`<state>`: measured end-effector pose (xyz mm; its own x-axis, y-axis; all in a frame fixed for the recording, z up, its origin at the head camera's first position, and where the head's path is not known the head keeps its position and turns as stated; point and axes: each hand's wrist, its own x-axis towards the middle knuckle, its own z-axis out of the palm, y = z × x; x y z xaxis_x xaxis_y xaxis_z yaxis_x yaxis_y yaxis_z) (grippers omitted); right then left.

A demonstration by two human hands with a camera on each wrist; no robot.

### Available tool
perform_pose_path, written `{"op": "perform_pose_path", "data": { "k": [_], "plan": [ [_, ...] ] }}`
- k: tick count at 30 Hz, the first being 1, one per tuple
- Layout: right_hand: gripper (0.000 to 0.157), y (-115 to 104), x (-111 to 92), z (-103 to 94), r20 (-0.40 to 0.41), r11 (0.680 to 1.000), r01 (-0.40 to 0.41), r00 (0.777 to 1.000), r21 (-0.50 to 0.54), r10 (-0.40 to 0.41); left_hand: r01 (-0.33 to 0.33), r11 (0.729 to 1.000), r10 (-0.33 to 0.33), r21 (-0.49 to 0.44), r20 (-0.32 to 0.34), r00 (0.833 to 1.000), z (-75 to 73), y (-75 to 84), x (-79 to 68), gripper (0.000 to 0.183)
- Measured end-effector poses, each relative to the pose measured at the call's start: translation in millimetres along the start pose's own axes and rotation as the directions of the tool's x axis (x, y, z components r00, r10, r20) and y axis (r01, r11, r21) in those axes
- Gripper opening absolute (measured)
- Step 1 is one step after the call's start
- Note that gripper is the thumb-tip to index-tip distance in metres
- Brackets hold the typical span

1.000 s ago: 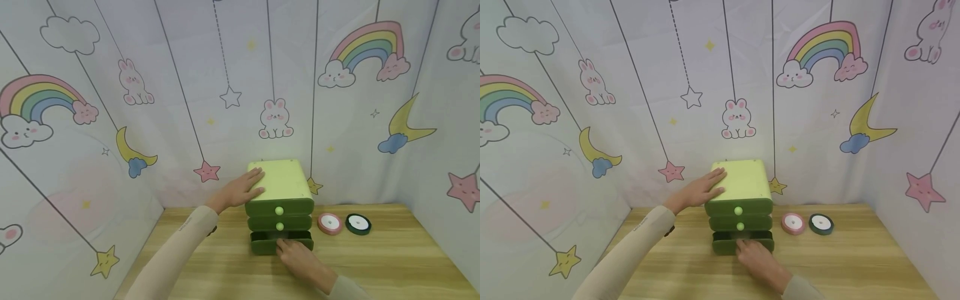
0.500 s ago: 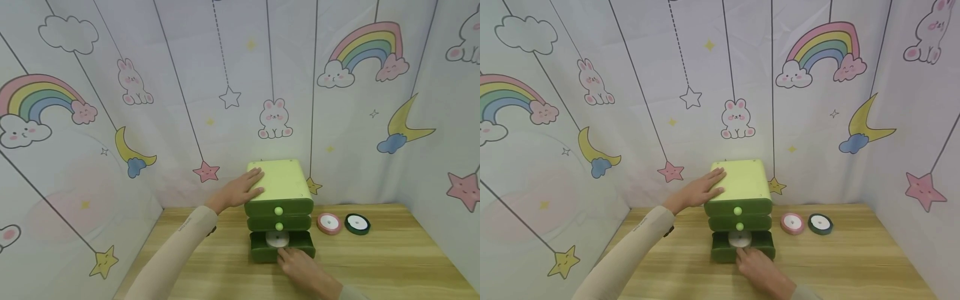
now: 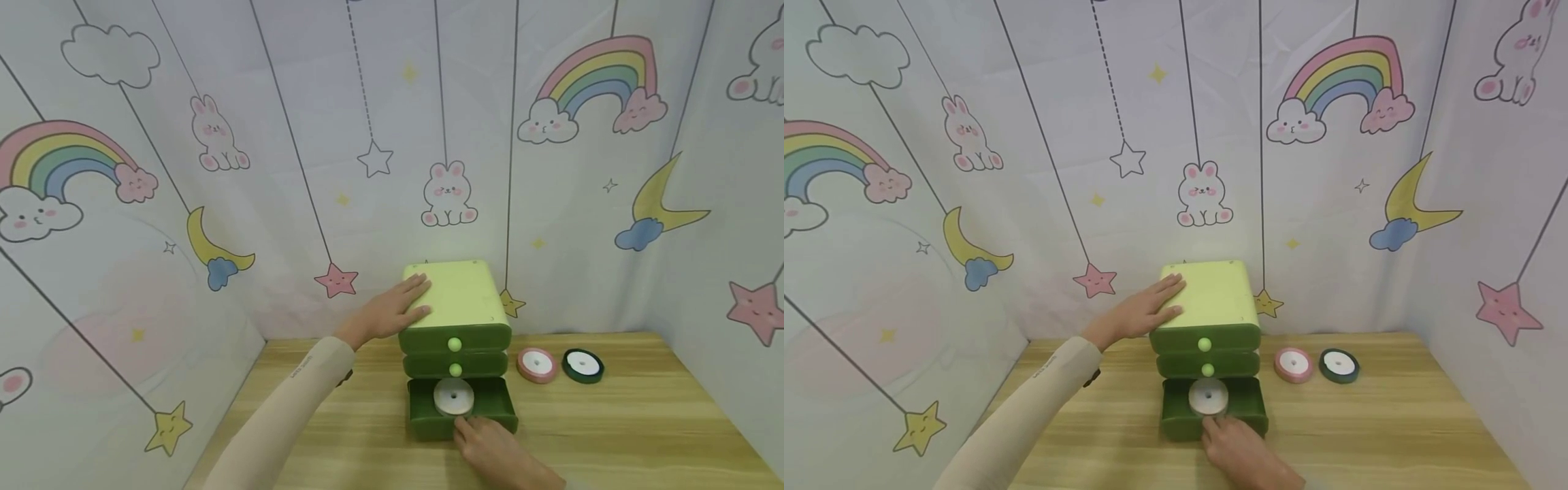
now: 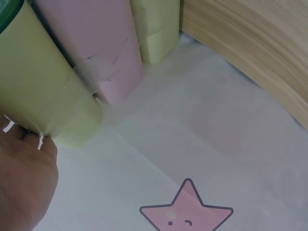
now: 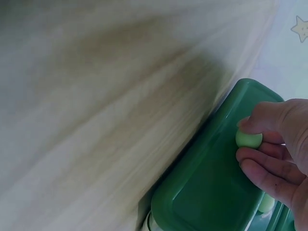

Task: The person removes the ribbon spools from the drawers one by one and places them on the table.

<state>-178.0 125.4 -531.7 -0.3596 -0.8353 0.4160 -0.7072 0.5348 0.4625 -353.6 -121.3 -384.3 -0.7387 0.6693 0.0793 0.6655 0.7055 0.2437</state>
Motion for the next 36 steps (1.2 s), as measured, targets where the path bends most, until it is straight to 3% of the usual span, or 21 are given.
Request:
{"op": "perform_pose_path", "data": {
  "k": [5,12,22,31,36],
  "plan": [
    [0.018,-4,-2,-3.6,0.009,1.000,0.006,1.000,0.028,-0.006,-0.001,1.000,0.000,0.010,0.003,1.000,-0.7,0.9,-0.2,0.075],
    [0.012,-8,-5,-5.3,-0.068,0.999,0.018,0.998,0.036,-0.016,0.000,1.000,0.000,-0.002,0.002,1.000,-0.2,0.7,-0.9,0.075],
    [0.009,-13,-9,-5.9,-0.137,0.997,0.053,0.989,-0.062,-0.061,-0.010,1.000,0.010,-0.013,-0.004,1.000,0.1,-1.0,0.5,0.074],
    [0.031,-19,-12,-10.3,-0.091,0.996,0.065,0.993,-0.066,-0.071,-0.004,1.000,0.004,-0.009,-0.010,1.000,0.3,-0.6,1.6,0.074],
    [0.045,-22,-14,-11.3,-0.050,0.999,0.045,0.998,0.004,-0.045,-0.004,1.000,0.004,-0.003,-0.014,1.000,1.3,-0.4,1.3,0.074]
  ]
}}
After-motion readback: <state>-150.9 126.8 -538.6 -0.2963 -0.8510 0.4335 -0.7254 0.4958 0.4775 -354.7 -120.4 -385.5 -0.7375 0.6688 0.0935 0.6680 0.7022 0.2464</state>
